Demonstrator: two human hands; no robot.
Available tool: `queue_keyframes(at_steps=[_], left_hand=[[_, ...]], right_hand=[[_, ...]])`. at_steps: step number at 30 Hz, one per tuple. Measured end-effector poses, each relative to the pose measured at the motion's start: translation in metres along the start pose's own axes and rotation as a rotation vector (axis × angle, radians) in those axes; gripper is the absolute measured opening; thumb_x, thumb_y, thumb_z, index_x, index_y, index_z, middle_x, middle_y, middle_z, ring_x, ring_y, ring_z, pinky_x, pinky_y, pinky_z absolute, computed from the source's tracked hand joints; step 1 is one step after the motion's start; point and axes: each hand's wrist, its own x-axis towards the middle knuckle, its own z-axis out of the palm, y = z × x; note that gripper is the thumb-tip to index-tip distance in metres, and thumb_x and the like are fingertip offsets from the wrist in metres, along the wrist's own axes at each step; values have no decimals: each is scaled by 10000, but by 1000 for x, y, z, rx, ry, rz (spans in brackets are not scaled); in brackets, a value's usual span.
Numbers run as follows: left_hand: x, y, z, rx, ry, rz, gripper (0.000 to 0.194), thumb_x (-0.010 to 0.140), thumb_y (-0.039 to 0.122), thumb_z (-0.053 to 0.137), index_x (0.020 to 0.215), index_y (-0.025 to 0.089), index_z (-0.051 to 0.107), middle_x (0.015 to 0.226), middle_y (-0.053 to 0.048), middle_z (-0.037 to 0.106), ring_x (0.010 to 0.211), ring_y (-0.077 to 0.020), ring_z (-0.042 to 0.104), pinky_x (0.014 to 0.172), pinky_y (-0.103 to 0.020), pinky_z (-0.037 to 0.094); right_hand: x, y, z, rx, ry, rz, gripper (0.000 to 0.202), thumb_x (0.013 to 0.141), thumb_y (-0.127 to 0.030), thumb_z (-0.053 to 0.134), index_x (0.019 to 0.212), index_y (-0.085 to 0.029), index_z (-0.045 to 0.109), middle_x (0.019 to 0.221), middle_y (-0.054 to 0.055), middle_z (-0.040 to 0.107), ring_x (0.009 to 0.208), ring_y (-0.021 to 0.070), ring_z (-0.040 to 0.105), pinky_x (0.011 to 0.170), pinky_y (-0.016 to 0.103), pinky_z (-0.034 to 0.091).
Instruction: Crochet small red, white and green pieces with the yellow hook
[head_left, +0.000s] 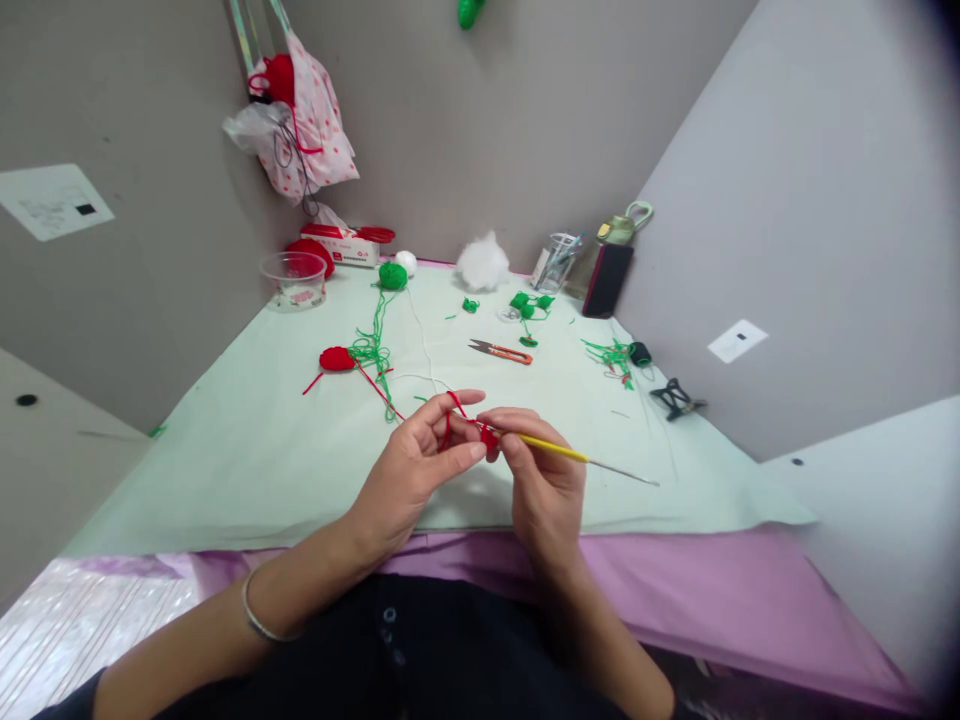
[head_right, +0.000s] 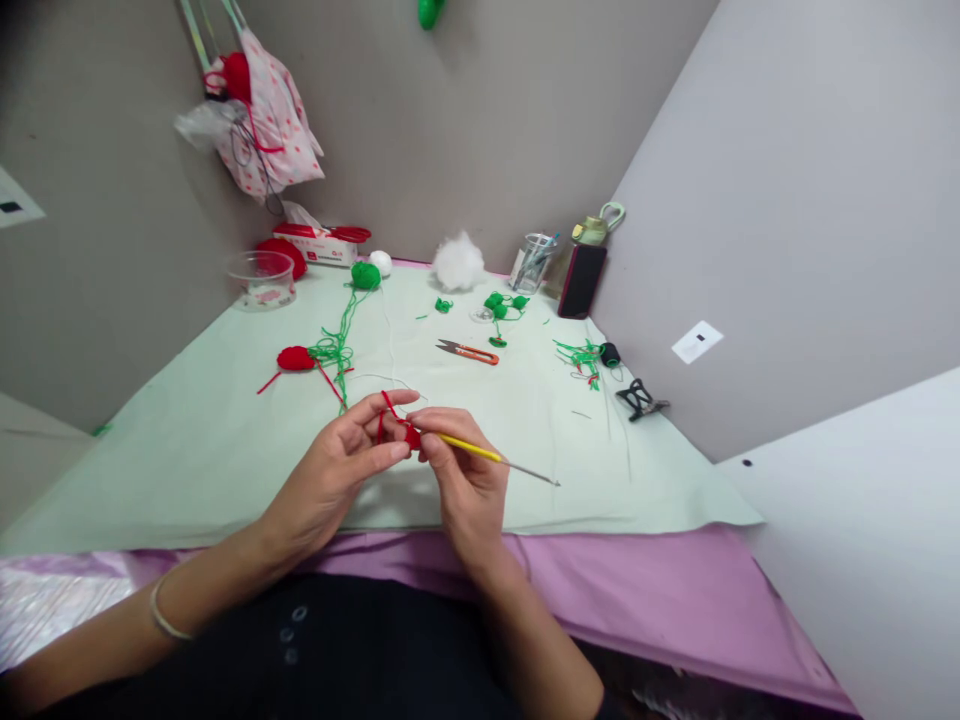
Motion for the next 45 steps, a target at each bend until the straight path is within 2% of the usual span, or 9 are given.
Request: queue_keyframes(at_steps=[4, 9, 12, 21, 27, 30, 37, 42, 45], left_hand=[[0, -2, -3, 44, 7, 49, 409, 855, 208, 836, 1244, 230, 710, 823, 38, 683, 858, -126, 658, 894, -262, 498], [2, -1, -6, 64, -18, 19, 324, 889, 293, 806, 1201, 227, 748, 897, 6, 726, 902, -156, 682, 920, -295, 507], [3, -1, -8, 100, 23, 27, 342, 861, 267, 828, 1192, 233, 751, 884, 13, 705, 893, -154, 665, 914, -292, 503], [1, 4, -10, 200, 0, 70, 384, 901, 276, 785, 1270, 227, 688, 891, 18, 671, 918, -151, 637, 928, -284, 493], [0, 6, -6, 392, 29, 138, 343, 895, 197, 733, 1234, 211, 684, 904, 11, 660, 914, -160, 659, 930, -300, 513], [0, 9, -7, 459, 34, 163, 338, 890, 154, 700, 1224, 202, 686, 883, 14, 658, 884, -155, 654, 927, -300, 513], [2, 14, -12, 330, -26, 94, 331, 917, 243, 710, 1241, 189, 673, 857, 7, 675, 871, -164, 656, 891, -307, 525], [4, 14, -12, 315, -26, 32, 399, 845, 190, 754, 1237, 201, 683, 861, 12, 642, 831, -165, 671, 839, -307, 548], [6, 16, -16, 259, -59, 16, 380, 868, 210, 724, 1245, 200, 681, 860, 22, 601, 787, -165, 696, 826, -331, 567]], right_hand=[[1, 0, -2, -54, -35, 55, 111, 919, -233, 767, 994, -298, 816, 924, 19, 745, 867, 163, 687, 743, 291, 562], [2, 1, -3, 59, 15, 179, 47, 880, -265, 804, 928, -264, 801, 856, 2, 725, 715, 138, 665, 676, 288, 562], [2, 0, -2, 78, 30, 208, 50, 864, -254, 818, 910, -262, 801, 836, -1, 722, 701, 134, 655, 673, 287, 556], [-1, -3, 1, -27, 25, 91, 116, 874, -166, 791, 917, -274, 795, 868, 7, 720, 768, 152, 658, 692, 293, 545], [-2, -9, 2, -186, -31, -13, 179, 901, -115, 751, 961, -278, 792, 901, 21, 730, 860, 174, 668, 761, 323, 539], [-2, -10, 2, -190, -34, -2, 155, 899, -125, 756, 946, -269, 791, 887, 24, 732, 839, 175, 671, 742, 323, 542], [-3, -7, 2, -75, 10, 84, 116, 879, -157, 779, 911, -269, 790, 846, 8, 721, 738, 154, 661, 682, 306, 544], [-3, -6, 2, -30, -12, 137, 82, 872, -183, 794, 892, -262, 795, 851, 11, 723, 743, 153, 669, 694, 305, 554], [-2, -4, 0, 24, -6, 207, 49, 854, -225, 823, 876, -257, 794, 825, -2, 725, 682, 132, 656, 651, 280, 547]])
